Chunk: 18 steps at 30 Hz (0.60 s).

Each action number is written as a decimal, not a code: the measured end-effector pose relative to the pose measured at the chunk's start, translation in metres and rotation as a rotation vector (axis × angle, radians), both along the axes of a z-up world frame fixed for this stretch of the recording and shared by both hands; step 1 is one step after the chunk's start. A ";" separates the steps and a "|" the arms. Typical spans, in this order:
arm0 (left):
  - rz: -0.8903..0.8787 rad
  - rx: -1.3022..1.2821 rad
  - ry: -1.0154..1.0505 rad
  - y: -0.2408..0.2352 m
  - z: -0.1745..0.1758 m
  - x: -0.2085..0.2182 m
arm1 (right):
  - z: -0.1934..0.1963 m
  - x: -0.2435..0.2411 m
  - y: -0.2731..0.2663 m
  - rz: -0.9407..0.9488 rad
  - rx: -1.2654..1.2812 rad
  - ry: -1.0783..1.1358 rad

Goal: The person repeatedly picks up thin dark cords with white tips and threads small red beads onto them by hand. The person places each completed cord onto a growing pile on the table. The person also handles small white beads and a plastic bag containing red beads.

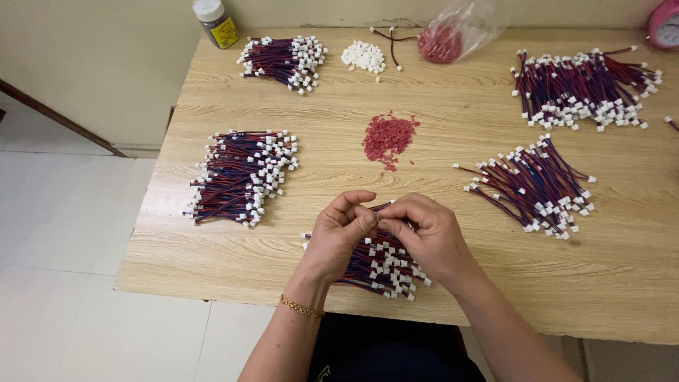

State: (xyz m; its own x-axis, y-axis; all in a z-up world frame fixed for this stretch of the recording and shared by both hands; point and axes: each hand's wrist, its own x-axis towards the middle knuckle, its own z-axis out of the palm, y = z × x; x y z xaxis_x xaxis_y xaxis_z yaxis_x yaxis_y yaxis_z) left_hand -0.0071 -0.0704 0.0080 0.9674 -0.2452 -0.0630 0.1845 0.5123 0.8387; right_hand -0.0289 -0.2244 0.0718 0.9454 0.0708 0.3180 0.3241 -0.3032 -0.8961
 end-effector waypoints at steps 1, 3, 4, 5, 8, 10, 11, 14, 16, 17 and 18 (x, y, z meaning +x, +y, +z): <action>0.000 0.002 0.001 0.000 -0.002 0.001 | 0.001 0.000 0.000 0.000 0.002 0.001; -0.004 -0.006 -0.011 -0.002 -0.006 0.003 | 0.002 0.000 0.000 0.001 -0.030 -0.034; -0.004 -0.006 -0.009 -0.001 -0.008 0.004 | -0.002 0.002 -0.003 0.001 -0.031 -0.032; -0.015 0.026 -0.012 -0.001 -0.010 0.005 | -0.007 0.004 -0.005 0.018 -0.021 0.005; -0.033 0.066 -0.029 0.001 -0.006 0.008 | -0.015 0.010 -0.013 0.068 0.036 0.100; -0.039 0.074 -0.039 0.003 -0.003 0.010 | -0.018 0.011 -0.018 0.103 0.084 0.163; -0.057 0.088 -0.052 0.004 -0.002 0.013 | -0.018 0.012 -0.020 0.106 0.105 0.189; -0.082 0.109 -0.072 0.006 -0.002 0.017 | -0.026 0.015 -0.021 0.100 0.132 0.219; -0.093 0.114 -0.076 0.003 -0.003 0.018 | -0.030 0.017 -0.022 0.086 0.138 0.226; -0.088 0.139 -0.098 0.001 -0.002 0.018 | -0.030 0.018 -0.023 0.077 0.091 0.199; -0.082 0.163 -0.121 -0.001 -0.002 0.018 | -0.030 0.019 -0.023 0.070 0.044 0.173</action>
State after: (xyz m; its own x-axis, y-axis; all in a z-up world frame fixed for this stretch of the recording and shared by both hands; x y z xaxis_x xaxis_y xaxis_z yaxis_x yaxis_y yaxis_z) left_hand 0.0106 -0.0711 0.0064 0.9477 -0.3191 0.0067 0.1132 0.3555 0.9278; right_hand -0.0094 -0.2477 0.0421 0.9795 0.1275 0.1558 0.1833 -0.2447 -0.9521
